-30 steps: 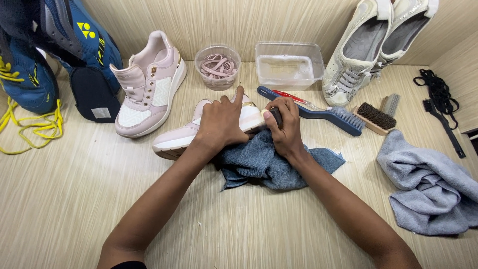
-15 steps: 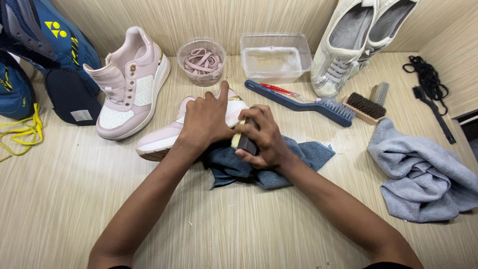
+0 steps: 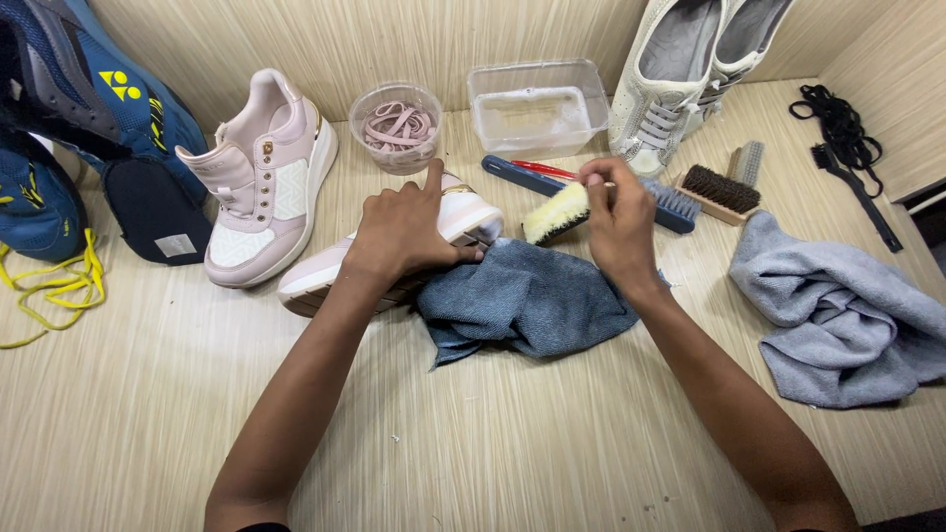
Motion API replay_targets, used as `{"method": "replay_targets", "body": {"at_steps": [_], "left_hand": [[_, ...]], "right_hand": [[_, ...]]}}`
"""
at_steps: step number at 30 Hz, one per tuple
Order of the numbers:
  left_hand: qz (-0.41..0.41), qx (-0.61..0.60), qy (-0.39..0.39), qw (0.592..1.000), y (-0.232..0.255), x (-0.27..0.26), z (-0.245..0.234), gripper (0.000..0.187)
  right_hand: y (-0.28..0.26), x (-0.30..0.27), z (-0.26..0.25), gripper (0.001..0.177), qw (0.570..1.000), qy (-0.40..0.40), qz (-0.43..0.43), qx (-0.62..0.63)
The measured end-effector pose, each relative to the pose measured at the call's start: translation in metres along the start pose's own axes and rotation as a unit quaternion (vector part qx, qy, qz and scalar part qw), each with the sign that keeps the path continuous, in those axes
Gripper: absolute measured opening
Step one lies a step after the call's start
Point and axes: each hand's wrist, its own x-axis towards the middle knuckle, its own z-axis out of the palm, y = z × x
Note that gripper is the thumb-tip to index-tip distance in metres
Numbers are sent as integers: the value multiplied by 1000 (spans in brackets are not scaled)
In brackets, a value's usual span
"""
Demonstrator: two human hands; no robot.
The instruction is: The person scrubs the toe box and heel of a pink sneaker using a blue brush, a sponge, and a red toothbrush, then wipes the surfaces with a cloth. The shoe is rotated to access different areas during cleaning.
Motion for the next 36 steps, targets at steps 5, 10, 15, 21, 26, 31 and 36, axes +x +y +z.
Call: {"method": "replay_targets", "body": {"at_steps": [5, 10, 15, 21, 26, 31, 36], "left_hand": [[37, 44, 7, 998, -10, 9, 9, 124], [70, 45, -2, 997, -31, 27, 31, 126], [111, 50, -12, 992, -30, 25, 35, 126], [107, 26, -23, 994, -30, 17, 23, 101], [74, 13, -37, 996, -14, -3, -3, 97], [107, 81, 17, 991, -56, 46, 58, 56], [149, 94, 97, 980, -83, 64, 90, 49]], "right_hand": [[-39, -42, -25, 30, 966, -36, -203, -154], [-51, -92, 6, 73, 909, -309, -172, -220], [-8, -72, 28, 45, 943, -204, -156, -211], [-22, -29, 36, 15, 960, -67, -205, -177], [2, 7, 27, 22, 973, 7, -202, -114], [-55, -24, 58, 43, 967, -163, -179, -83], [-27, -34, 59, 29, 981, -140, -135, 19]]}}
